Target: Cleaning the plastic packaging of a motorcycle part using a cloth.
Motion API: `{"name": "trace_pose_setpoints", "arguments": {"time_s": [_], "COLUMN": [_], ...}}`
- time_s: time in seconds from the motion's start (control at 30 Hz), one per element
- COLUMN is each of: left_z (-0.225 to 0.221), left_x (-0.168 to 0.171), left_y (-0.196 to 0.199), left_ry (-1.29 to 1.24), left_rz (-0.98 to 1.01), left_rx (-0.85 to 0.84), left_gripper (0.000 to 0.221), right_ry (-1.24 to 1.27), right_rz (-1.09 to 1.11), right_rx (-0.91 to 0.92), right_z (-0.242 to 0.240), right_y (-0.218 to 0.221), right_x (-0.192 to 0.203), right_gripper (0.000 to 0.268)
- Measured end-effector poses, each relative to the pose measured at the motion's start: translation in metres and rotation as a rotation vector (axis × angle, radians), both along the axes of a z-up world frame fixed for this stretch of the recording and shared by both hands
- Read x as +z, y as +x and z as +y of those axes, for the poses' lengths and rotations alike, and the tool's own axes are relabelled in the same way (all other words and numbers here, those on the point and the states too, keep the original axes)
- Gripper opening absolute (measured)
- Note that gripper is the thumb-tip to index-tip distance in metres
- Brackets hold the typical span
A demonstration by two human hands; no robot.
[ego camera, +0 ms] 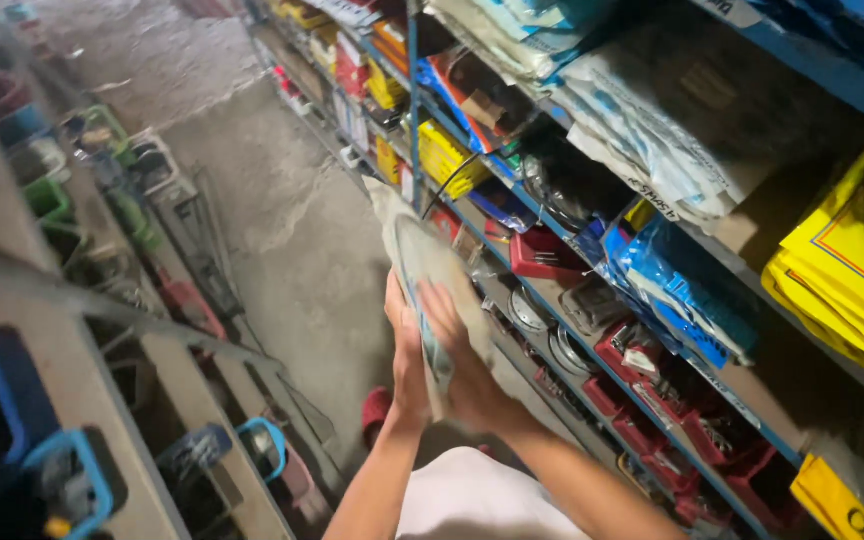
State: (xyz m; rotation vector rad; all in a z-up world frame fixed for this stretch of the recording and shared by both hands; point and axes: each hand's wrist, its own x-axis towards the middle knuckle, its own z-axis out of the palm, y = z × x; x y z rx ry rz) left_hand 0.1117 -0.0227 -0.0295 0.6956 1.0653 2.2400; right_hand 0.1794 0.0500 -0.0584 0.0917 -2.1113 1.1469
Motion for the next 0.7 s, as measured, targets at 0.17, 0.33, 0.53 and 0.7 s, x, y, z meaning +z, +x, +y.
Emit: {"name": "trace_pose_setpoints", "arguments": {"time_s": [0.17, 0.33, 0.53, 0.7], "left_z": [-0.011, -0.026, -0.035, -0.027], "left_x": [0.017, -0.023, 0.004, 0.000], "left_y": [0.064, 0.061, 0.040, 0.026], "left_ry": [-0.118, 0.034, -0.050, -0.129], "left_rz": [0.224, -0.047, 0.098, 0.372], "left_rx": [0.155, 0.154, 0.153, 0.120], "left_gripper": [0.072, 0.065, 0.083, 0.068], "right_ry": [-0.387, 0.043, -0.001, -0.303], "right_rz": [-0.152, -0.021, -0.104, -0.162], "right_rx": [0.029, -0.097, 0.169, 0.106], "right_z": [0.006, -0.013, -0.023, 0.004], "right_y": [0.042, 0.031, 0.033, -0.028], "right_x": [0.032, -0.015, 0.008, 0.021], "right_gripper": [0.041, 0.066, 0.066, 0.073]}}
